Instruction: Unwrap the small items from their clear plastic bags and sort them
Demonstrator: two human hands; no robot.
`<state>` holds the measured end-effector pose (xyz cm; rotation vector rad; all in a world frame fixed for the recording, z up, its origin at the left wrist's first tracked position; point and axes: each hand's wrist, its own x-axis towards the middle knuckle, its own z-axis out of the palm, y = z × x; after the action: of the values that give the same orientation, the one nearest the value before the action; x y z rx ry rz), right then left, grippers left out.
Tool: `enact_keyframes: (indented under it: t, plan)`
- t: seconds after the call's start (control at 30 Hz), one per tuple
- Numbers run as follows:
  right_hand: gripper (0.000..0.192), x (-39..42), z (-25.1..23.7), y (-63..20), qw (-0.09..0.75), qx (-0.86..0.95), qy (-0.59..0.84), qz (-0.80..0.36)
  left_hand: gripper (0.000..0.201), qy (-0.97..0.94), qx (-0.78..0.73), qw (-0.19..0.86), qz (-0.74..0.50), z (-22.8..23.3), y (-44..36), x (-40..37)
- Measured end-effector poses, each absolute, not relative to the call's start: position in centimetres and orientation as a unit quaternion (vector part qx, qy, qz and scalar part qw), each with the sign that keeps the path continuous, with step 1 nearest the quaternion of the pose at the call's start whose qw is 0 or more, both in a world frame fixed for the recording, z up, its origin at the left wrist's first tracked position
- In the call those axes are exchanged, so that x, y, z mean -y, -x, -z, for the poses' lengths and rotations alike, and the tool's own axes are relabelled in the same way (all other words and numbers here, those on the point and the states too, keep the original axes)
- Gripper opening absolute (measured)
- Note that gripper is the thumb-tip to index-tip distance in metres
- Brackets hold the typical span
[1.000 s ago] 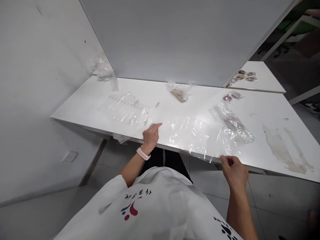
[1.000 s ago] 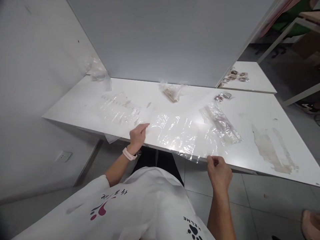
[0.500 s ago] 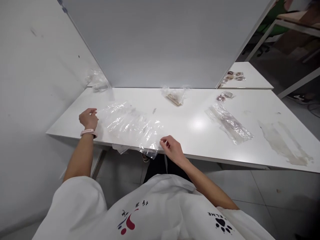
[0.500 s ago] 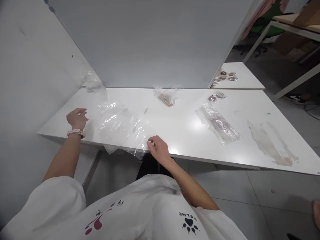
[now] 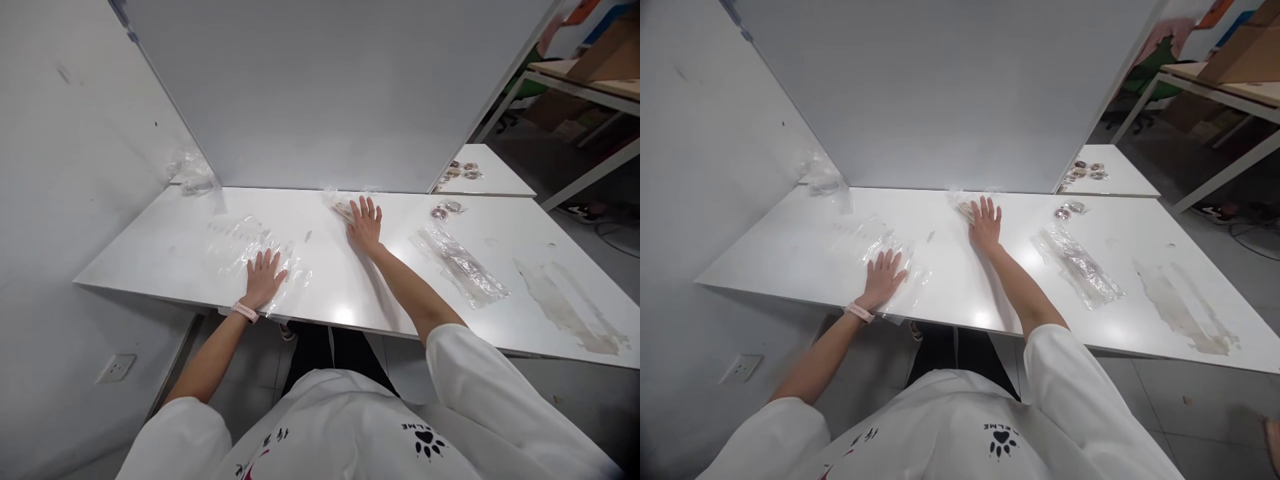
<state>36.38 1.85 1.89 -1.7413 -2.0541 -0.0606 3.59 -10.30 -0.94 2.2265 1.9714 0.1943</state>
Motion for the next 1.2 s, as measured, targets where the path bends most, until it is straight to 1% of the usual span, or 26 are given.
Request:
enact_keyframes:
  t: [0.1,0.17,0.3,0.37,0.47,0.57,0.63,0.67,0.7,0.73,0.77,0.8,0.87,0.9,0.97,1.03,1.13,1.2]
  plan:
    - [0.042,-2.4,-2.0,-38.1,0.168,0.743,0.647,-0.026,0.071,-0.733,-0.674,0.069,-0.056,1.2,-3.2,9.3]
    - [0.038,-0.5,-1.6,-38.7,0.155,0.747,0.645,-0.038,0.072,-0.723,-0.685,0.072,-0.055,0.8,-2.4,8.4]
    - [0.033,7.7,-0.3,-38.8,0.158,0.749,0.643,-0.033,0.069,-0.708,-0.699,0.082,-0.065,-0.2,-1.8,7.1]
    - [0.033,12.8,0.0,-38.7,0.188,0.755,0.628,-0.015,0.065,-0.697,-0.706,0.097,-0.077,-1.1,-2.5,7.1]
    - [0.04,18.9,-0.4,-39.4,0.281,0.742,0.607,0.041,0.053,-0.71,-0.683,0.094,-0.143,-3.0,-5.5,8.1]
    - [0.059,21.0,-1.0,-41.2,0.351,0.656,0.665,0.07,0.033,-0.761,-0.605,0.086,-0.22,-4.6,-10.7,10.3]
    - [0.077,20.3,-1.0,-42.7,0.361,0.602,0.711,0.037,0.028,-0.786,-0.56,0.105,-0.238,-5.2,-14.7,11.9]
    - [0.083,19.8,-1.0,-43.4,0.358,0.584,0.729,0.001,0.03,-0.796,-0.538,0.123,-0.249,-5.3,-16.5,12.6]
    - [0.084,19.3,-1.0,-44.0,0.351,0.573,0.74,-0.046,0.032,-0.802,-0.516,0.146,-0.262,-5.4,-18.2,13.3]
    - [0.079,19.0,-1.2,-44.4,0.346,0.569,0.74,-0.093,0.035,-0.801,-0.502,0.173,-0.278,-5.3,-19.5,13.8]
    - [0.069,19.0,-1.4,-44.6,0.35,0.571,0.731,-0.13,0.036,-0.793,-0.494,0.202,-0.294,-5.2,-20.5,14.3]
    - [0.054,19.4,-1.7,-44.5,0.362,0.579,0.715,-0.15,0.036,-0.779,-0.494,0.232,-0.309,-5.0,-21.2,14.7]
    - [0.028,21.1,-2.6,-43.8,0.403,0.616,0.661,-0.143,0.032,-0.733,-0.517,0.29,-0.334,-4.3,-21.7,15.4]
    - [0.022,22.4,-3.0,-43.2,0.421,0.642,0.628,-0.127,0.03,-0.705,-0.532,0.32,-0.344,-3.7,-21.6,15.8]
    - [0.019,25.1,-3.2,-41.8,0.428,0.702,0.56,-0.106,0.026,-0.646,-0.557,0.38,-0.358,-2.5,-21.1,16.6]
    - [0.02,27.6,-2.8,-40.5,0.398,0.76,0.501,-0.117,0.025,-0.588,-0.572,0.434,-0.374,-1.4,-20.4,17.4]
    - [0.017,30.2,-1.4,-39.7,0.319,0.816,0.445,-0.184,0.027,-0.534,-0.577,0.474,-0.397,-0.4,-19.5,18.2]
    - [0.011,31.0,-0.9,-39.9,0.273,0.826,0.424,-0.253,0.029,-0.542,-0.577,0.463,-0.398,-0.4,-19.3,18.7]
